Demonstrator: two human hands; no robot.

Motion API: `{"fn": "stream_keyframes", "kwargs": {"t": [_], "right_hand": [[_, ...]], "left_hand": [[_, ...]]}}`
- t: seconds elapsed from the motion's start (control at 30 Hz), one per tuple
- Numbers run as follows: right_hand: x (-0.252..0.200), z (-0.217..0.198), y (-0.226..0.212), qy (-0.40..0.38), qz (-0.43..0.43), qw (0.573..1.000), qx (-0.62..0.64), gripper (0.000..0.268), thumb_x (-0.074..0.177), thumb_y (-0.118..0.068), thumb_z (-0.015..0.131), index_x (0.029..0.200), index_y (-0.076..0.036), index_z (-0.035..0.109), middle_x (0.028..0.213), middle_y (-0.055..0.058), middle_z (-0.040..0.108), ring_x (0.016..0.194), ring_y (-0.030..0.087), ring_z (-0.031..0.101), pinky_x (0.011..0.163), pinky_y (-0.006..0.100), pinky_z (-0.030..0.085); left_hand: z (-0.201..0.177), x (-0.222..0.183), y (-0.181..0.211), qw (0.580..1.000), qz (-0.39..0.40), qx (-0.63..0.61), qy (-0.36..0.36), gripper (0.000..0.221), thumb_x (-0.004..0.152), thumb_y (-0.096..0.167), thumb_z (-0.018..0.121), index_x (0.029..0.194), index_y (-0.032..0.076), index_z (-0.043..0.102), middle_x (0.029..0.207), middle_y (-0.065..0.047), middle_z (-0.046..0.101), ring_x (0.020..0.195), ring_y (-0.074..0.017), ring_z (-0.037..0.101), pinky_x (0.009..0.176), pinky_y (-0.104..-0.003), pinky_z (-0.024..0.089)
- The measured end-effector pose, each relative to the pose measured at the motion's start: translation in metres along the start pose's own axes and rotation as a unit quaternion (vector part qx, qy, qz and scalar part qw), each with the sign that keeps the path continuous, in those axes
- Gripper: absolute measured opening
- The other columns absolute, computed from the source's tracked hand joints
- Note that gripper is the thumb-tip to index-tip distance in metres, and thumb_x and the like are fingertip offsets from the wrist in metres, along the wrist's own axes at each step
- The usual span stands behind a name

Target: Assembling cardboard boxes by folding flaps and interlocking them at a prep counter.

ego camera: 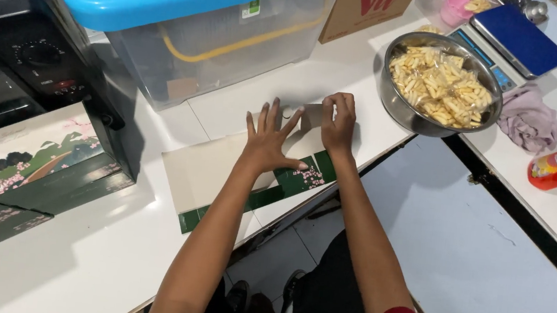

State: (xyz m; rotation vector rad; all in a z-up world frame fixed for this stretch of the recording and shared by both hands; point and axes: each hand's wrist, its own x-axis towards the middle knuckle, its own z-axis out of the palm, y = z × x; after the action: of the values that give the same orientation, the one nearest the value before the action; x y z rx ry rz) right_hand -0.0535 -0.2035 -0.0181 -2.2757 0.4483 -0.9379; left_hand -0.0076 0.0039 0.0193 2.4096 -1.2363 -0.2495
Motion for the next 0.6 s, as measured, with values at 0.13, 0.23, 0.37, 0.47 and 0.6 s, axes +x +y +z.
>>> {"fn": "stream_keyframes", "kwargs": {"t": [0.13,0.23,0.37,0.47,0.6], "right_hand": [[-0.012,-0.027,0.001,-0.032,-0.033,0.999,-0.01,0.044,0.114,-0.042,0.035,0.086,-0.016,0.056,0.092,0.001,0.052,0.099,0.023,0.059,0.096,0.043,0.042],[-0.031,-0.032,0.021,-0.102,-0.041,0.991,-0.072,0.044,0.114,-0.039,0.04,0.084,-0.016,0.062,0.091,0.001,0.061,0.105,0.026,0.061,0.1,0.047,0.042],[-0.06,-0.053,-0.002,-0.107,-0.04,0.983,-0.141,0.033,0.111,-0.03,0.05,0.089,-0.015,0.07,0.105,0.003,0.068,0.122,0.025,0.056,0.109,0.046,0.033],[-0.071,-0.056,-0.002,-0.143,-0.005,0.979,-0.143,0.031,0.112,-0.036,0.047,0.106,-0.018,0.072,0.125,0.004,0.065,0.132,0.025,0.049,0.113,0.046,0.027],[-0.078,-0.058,-0.03,-0.163,0.038,0.977,-0.135,0.05,0.11,-0.047,0.044,0.154,-0.023,0.045,0.156,0.012,0.039,0.147,0.031,0.031,0.12,0.054,0.018]], "left_hand": [[0.006,0.002,-0.003,0.999,-0.014,-0.032,0.027,0.142,0.055,0.084,0.079,0.166,0.035,0.005,0.169,-0.029,-0.007,0.154,-0.0508,-0.009,0.117,-0.072,-0.008],[0.012,0.006,-0.008,0.999,-0.015,-0.035,0.02,0.145,0.051,0.087,0.076,0.166,0.036,0.004,0.169,-0.029,-0.005,0.153,-0.0512,-0.009,0.118,-0.071,-0.009],[0.017,0.007,-0.011,0.999,-0.013,-0.032,0.02,0.128,0.057,0.088,0.072,0.163,0.039,0.019,0.168,-0.023,0.021,0.156,-0.0467,0.007,0.117,-0.071,-0.008],[0.017,0.004,-0.007,1.0,0.02,-0.012,0.017,0.095,0.072,0.083,0.063,0.154,0.042,0.041,0.168,-0.016,0.026,0.157,-0.0425,0.003,0.114,-0.073,-0.013],[0.032,0.012,-0.01,0.997,0.076,0.011,-0.019,0.053,0.091,0.073,0.047,0.138,0.05,0.058,0.164,0.001,0.038,0.158,-0.0302,0.013,0.116,-0.071,-0.018]]}}
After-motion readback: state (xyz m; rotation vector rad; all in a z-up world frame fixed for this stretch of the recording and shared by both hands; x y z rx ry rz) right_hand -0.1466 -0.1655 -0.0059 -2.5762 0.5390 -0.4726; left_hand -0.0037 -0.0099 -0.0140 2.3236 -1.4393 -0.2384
